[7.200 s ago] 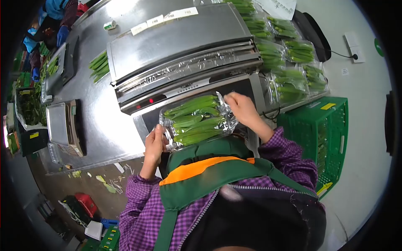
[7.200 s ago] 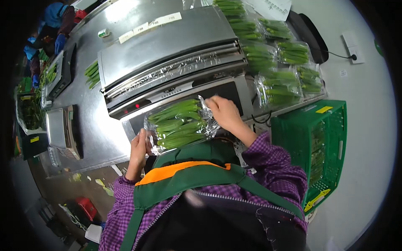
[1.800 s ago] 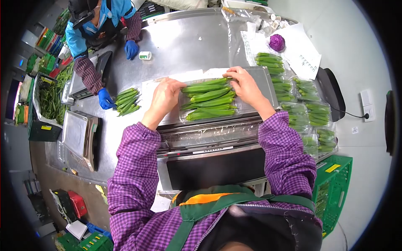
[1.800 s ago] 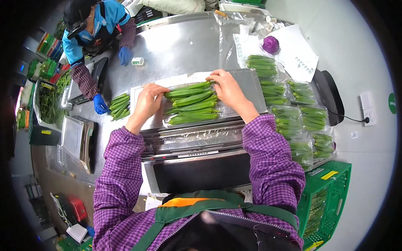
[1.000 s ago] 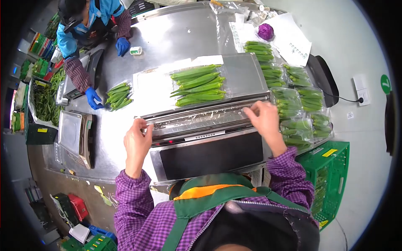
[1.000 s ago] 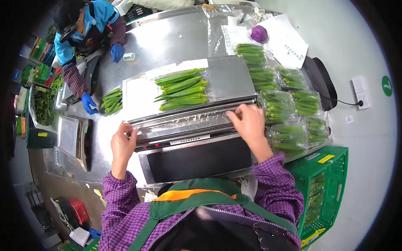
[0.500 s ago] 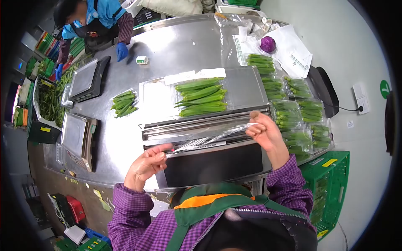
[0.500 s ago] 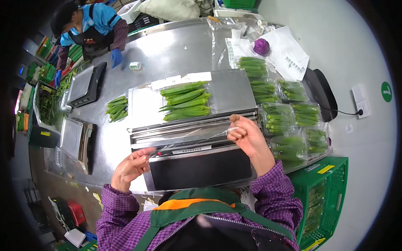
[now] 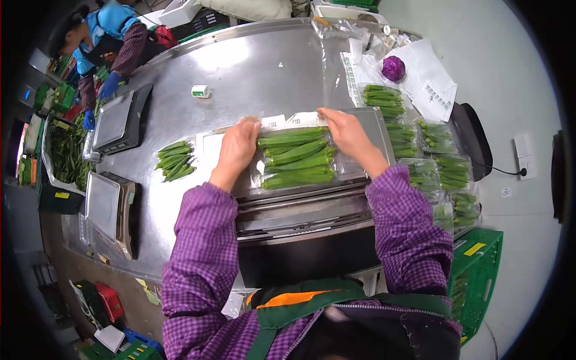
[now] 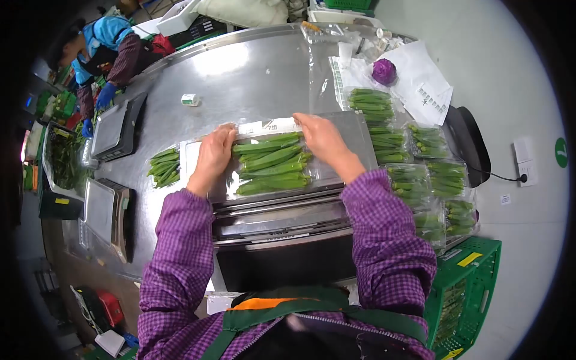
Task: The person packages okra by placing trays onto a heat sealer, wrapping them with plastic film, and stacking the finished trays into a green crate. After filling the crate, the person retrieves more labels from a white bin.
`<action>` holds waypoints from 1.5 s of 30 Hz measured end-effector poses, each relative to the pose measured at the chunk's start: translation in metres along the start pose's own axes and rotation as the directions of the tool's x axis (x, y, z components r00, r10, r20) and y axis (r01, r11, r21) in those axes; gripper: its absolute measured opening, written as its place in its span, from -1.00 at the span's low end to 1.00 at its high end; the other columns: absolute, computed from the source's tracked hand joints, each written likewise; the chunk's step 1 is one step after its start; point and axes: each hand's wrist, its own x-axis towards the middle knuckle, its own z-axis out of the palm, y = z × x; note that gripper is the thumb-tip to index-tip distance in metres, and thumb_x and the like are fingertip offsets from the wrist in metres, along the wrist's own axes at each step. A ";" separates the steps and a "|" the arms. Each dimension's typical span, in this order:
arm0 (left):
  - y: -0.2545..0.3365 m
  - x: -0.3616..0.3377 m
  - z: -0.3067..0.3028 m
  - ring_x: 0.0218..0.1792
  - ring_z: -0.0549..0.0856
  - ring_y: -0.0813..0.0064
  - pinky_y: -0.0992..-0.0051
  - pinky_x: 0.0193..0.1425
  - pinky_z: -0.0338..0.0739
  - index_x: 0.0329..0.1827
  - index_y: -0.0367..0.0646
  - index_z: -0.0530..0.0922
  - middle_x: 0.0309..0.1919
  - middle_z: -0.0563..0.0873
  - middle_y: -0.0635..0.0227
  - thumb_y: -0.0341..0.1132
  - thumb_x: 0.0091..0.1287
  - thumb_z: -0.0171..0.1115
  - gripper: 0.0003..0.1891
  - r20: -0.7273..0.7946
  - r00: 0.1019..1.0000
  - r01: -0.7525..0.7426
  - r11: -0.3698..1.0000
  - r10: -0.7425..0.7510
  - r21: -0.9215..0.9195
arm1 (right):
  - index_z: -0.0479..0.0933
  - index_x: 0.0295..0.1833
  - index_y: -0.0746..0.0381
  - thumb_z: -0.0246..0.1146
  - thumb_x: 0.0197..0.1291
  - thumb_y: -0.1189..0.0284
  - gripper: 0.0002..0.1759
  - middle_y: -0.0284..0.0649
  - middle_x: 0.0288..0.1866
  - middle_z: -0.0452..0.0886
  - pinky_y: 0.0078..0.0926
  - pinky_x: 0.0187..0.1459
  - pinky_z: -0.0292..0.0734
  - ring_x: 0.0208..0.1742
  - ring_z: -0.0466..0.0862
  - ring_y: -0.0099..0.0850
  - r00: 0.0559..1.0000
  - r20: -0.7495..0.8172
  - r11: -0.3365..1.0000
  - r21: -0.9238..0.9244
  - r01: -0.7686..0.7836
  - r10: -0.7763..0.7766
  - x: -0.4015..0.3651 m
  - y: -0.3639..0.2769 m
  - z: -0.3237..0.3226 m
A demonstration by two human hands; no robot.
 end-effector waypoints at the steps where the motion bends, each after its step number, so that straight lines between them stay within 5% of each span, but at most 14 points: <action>1: 0.003 0.000 -0.005 -0.27 0.66 0.18 0.33 -0.08 0.51 -0.20 -0.33 0.58 -0.27 0.66 0.00 -0.23 0.39 0.01 -0.70 0.082 0.992 0.098 0.995 -0.096 -0.015 | 0.38 0.20 0.26 0.00 0.32 0.48 -0.65 -0.09 -0.07 0.65 -0.51 -0.15 0.48 -0.16 0.64 -0.37 1.000 0.006 1.000 0.001 -0.011 0.011 -0.001 -0.002 -0.002; 3: 0.006 -0.016 -0.012 -0.29 0.66 0.22 0.32 -0.07 0.52 -0.15 -0.32 0.57 -0.24 0.66 0.04 -0.20 0.41 0.00 -0.68 0.185 0.960 0.216 0.976 -0.209 -0.019 | 0.43 0.10 0.25 0.04 0.31 0.31 -0.67 -0.24 -0.21 0.64 -0.52 -0.48 0.43 -0.53 0.54 -0.52 0.969 -0.016 0.939 0.253 -0.235 0.247 -0.012 -0.024 -0.012; 5: 0.014 -0.020 -0.023 -0.32 0.64 0.39 0.35 -0.10 0.55 0.02 -0.30 0.48 -0.15 0.62 0.19 -0.09 0.45 -0.09 -0.59 0.498 0.781 0.624 0.430 -0.378 -0.652 | 0.42 0.06 0.28 0.02 0.33 0.26 -0.65 -0.24 -0.27 0.61 -0.55 -0.52 0.39 -0.57 0.51 -0.54 0.916 0.146 0.847 0.349 -0.402 0.375 -0.023 -0.028 -0.020; 14: 0.046 -0.123 -0.058 -0.45 0.49 0.61 0.57 -0.35 0.40 -0.10 -0.26 0.50 -0.36 0.61 0.35 0.02 0.47 -0.27 -0.49 0.724 0.663 0.675 0.571 -0.191 -0.468 | 0.41 -0.08 0.35 -0.10 0.37 0.16 -0.57 -0.23 -0.54 0.51 -0.58 -0.67 0.41 -0.71 0.52 -0.49 0.580 0.630 0.318 0.488 -0.813 0.517 -0.112 -0.079 -0.052; 16: 0.071 -0.161 -0.068 -0.48 0.46 0.60 0.55 -0.34 0.40 -0.14 -0.27 0.48 -0.42 0.57 0.38 0.00 0.48 -0.27 -0.51 0.763 0.614 0.772 0.352 -0.201 -0.529 | 0.43 -0.04 0.36 -0.08 0.36 0.21 -0.59 -0.23 -0.53 0.55 -0.58 -0.65 0.45 -0.70 0.54 -0.49 0.635 0.678 0.503 0.428 -0.751 0.370 -0.136 -0.103 -0.065; 22: 0.085 -0.225 -0.055 -0.17 0.63 0.50 0.40 -0.08 0.64 -0.09 -0.28 0.42 -0.23 0.58 0.28 0.03 0.46 -0.22 -0.52 0.891 0.409 0.912 0.112 -0.197 -0.394 | 0.27 0.11 0.36 -0.12 0.42 0.23 -0.60 -0.17 -0.28 0.53 -0.54 -0.59 0.57 -0.59 0.59 -0.42 0.436 0.823 0.082 0.438 -0.895 0.365 -0.225 -0.098 -0.030; 28: 0.084 -0.258 -0.047 -0.20 0.63 0.49 0.43 -0.13 0.62 0.06 -0.29 0.41 -0.23 0.57 0.26 0.07 0.44 -0.17 -0.47 0.937 0.239 0.970 0.015 -0.256 -0.243 | 0.37 0.02 0.32 -0.09 0.40 0.16 -0.58 -0.21 -0.32 0.57 -0.53 -0.56 0.56 -0.53 0.58 -0.46 0.370 0.849 0.220 0.306 -0.926 0.377 -0.263 -0.095 -0.006; 29: 0.087 -0.267 -0.054 -0.26 0.61 0.55 0.53 -0.31 0.53 0.05 -0.31 0.46 -0.30 0.59 0.29 0.10 0.42 -0.13 -0.44 0.878 0.333 0.930 0.275 -0.345 -0.244 | 0.43 -0.14 0.32 -0.04 0.38 0.18 -0.62 -0.28 -0.45 0.52 -0.56 -0.62 0.47 -0.60 0.51 -0.52 0.352 0.815 0.130 0.331 -0.935 0.461 -0.262 -0.116 -0.011; 30: 0.090 -0.284 -0.050 -0.40 0.55 0.63 0.57 -0.43 0.43 0.03 -0.33 0.50 -0.44 0.59 0.36 0.12 0.40 -0.12 -0.41 0.861 0.344 0.939 0.161 -0.374 -0.305 | 0.43 -0.14 0.32 -0.04 0.38 0.18 -0.62 -0.28 -0.45 0.52 -0.56 -0.62 0.47 -0.60 0.51 -0.52 0.350 0.814 0.125 0.331 -0.935 0.465 -0.267 -0.121 -0.009; 33: 0.099 -0.308 -0.050 -0.52 0.48 0.68 0.59 -0.47 0.38 -0.04 -0.29 0.54 -0.54 0.55 0.47 0.08 0.41 -0.08 -0.47 0.768 0.382 0.922 0.274 -0.515 -0.275 | 0.48 -0.31 0.35 0.01 0.35 0.33 -0.69 -0.38 -0.58 0.46 -0.61 -0.56 0.29 -0.58 0.40 -0.64 0.770 0.271 0.733 0.243 -0.635 0.577 -0.280 -0.128 0.004; 38: 0.093 -0.330 -0.038 -0.53 0.47 0.75 0.66 -0.47 0.36 -0.22 -0.23 0.60 -0.58 0.55 0.54 -0.20 0.37 0.08 -0.74 0.216 0.664 0.721 0.535 -0.716 -0.440 | 0.54 -0.21 0.41 0.09 0.26 0.52 -0.83 -0.27 -0.44 0.60 -0.63 -0.35 0.42 -0.40 0.52 -0.64 0.712 0.058 0.614 0.461 -0.641 0.700 -0.273 -0.135 -0.003; 42: 0.076 -0.365 -0.063 -0.55 0.40 0.80 0.68 -0.52 0.28 -0.37 -0.25 0.60 -0.59 0.52 0.57 -0.20 0.35 0.13 -0.72 0.276 0.609 0.768 0.465 -0.744 -0.441 | 0.55 -0.22 0.40 0.11 0.23 0.56 -0.86 -0.30 -0.42 0.60 -0.68 -0.34 0.41 -0.37 0.51 -0.68 0.752 0.012 0.669 0.447 -0.593 0.659 -0.295 -0.148 -0.037; 44: 0.079 -0.396 -0.068 -0.50 0.54 0.72 0.59 -0.42 0.44 -0.36 -0.23 0.65 -0.53 0.64 0.43 -0.19 0.33 0.12 -0.72 0.555 0.292 0.956 0.254 -0.779 -0.145 | 0.55 -0.21 0.40 0.11 0.24 0.51 -0.83 -0.29 -0.42 0.61 -0.60 -0.34 0.45 -0.36 0.54 -0.63 0.675 0.231 0.568 0.393 -0.723 0.701 -0.341 -0.141 -0.037; 45: 0.085 -0.408 -0.056 -0.56 0.48 0.70 0.56 -0.48 0.40 -0.37 -0.21 0.64 -0.59 0.59 0.49 -0.17 0.32 0.14 -0.72 0.562 0.310 0.948 0.200 -0.767 -0.249 | 0.56 -0.21 0.40 0.11 0.24 0.48 -0.80 -0.28 -0.43 0.62 -0.54 -0.32 0.47 -0.37 0.56 -0.58 0.709 0.303 0.668 0.241 -0.704 0.637 -0.376 -0.128 -0.022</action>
